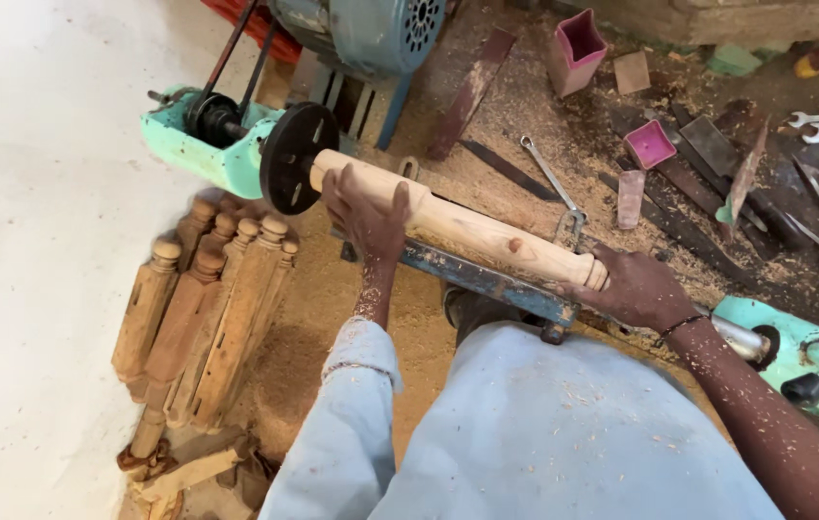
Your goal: The person shapes a wood piece using a lathe, applies liquid from a bottle to the rotating wood, and rubs it with a sanding block.
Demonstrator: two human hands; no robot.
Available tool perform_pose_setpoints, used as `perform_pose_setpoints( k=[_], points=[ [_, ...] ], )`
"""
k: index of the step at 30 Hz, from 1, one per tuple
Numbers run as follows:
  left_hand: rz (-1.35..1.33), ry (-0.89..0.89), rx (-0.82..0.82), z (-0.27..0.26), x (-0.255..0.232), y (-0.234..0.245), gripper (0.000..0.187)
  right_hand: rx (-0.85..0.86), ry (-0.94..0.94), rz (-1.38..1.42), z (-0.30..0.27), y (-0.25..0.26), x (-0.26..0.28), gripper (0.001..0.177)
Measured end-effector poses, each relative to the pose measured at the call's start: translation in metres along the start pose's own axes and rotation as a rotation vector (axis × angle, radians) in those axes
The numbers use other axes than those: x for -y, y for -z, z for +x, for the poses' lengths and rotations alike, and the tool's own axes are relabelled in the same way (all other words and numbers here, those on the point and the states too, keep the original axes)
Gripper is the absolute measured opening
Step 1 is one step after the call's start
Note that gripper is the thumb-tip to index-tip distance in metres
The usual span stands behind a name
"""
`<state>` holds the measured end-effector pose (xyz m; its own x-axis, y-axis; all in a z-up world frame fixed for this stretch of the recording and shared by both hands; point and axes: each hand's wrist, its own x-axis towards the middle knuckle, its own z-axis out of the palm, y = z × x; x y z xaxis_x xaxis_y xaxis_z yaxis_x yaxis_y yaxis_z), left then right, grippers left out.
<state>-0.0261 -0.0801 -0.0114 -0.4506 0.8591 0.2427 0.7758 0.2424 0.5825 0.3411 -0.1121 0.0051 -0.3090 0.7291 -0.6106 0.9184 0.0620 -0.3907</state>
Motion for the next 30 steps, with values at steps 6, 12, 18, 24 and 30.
perform_pose_setpoints(
  k=[6,12,18,24,30],
  points=[
    [0.029,-0.057,0.005,-0.01,0.026,0.007,0.098,0.002,0.001,-0.006,0.0,-0.003,0.002,0.091],
    [0.15,-0.016,-0.041,-0.014,0.02,-0.001,0.092,-0.018,-0.005,0.026,0.0,-0.003,-0.001,0.092],
    [0.148,-0.039,-0.063,-0.013,0.019,0.0,0.089,-0.002,-0.011,0.066,0.004,-0.005,-0.001,0.09],
    [0.145,-0.033,-0.049,-0.015,0.022,0.0,0.088,0.008,-0.011,0.056,0.004,-0.004,-0.001,0.092],
    [0.148,-0.041,-0.054,-0.015,0.025,-0.002,0.087,0.002,-0.013,0.054,0.004,-0.007,-0.005,0.094]
  ],
)
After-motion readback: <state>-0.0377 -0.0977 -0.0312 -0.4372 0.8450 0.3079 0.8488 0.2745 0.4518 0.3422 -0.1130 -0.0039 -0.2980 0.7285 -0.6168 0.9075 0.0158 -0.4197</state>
